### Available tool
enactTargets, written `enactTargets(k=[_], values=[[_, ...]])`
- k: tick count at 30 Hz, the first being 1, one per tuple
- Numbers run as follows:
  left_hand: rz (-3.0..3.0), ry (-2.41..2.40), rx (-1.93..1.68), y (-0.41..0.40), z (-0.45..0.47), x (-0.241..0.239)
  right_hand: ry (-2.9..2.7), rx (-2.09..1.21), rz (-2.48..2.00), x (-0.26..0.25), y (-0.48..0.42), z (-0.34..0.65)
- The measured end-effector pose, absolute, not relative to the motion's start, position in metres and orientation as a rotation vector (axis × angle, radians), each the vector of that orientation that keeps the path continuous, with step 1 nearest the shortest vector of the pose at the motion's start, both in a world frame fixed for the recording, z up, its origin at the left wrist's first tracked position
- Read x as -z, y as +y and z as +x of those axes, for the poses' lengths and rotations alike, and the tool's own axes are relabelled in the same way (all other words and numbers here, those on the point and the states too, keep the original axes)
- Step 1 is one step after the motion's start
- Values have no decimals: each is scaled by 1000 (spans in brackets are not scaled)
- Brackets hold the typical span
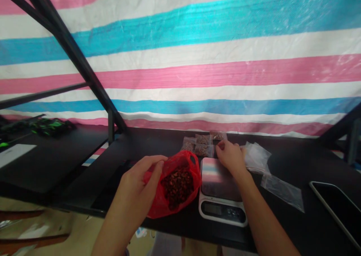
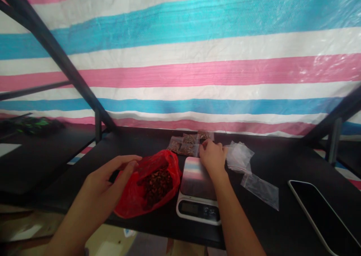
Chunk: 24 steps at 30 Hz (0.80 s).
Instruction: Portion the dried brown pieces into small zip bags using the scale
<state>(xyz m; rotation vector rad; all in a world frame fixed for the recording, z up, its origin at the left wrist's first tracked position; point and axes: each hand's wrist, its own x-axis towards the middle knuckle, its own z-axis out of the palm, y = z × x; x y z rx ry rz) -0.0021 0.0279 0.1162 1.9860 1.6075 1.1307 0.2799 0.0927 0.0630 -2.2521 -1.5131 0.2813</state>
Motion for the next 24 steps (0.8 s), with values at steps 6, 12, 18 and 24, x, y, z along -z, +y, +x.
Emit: enactTargets(k=[6, 12, 18, 24], values=[[2008, 1593, -1138, 28, -4, -114, -1462, -460, -2164, -43, 111, 283], [2003, 1587, -1193, 27, -3, -116, -1342, -617, -1958, -60, 107, 284], [1935, 1441, -1346, 18, 17, -125, -1107, -948, -1273, -112, 58, 271], [1636, 1171, -1285, 7, 51, -127, -1346, -1021, -1151, -140, 11, 221]])
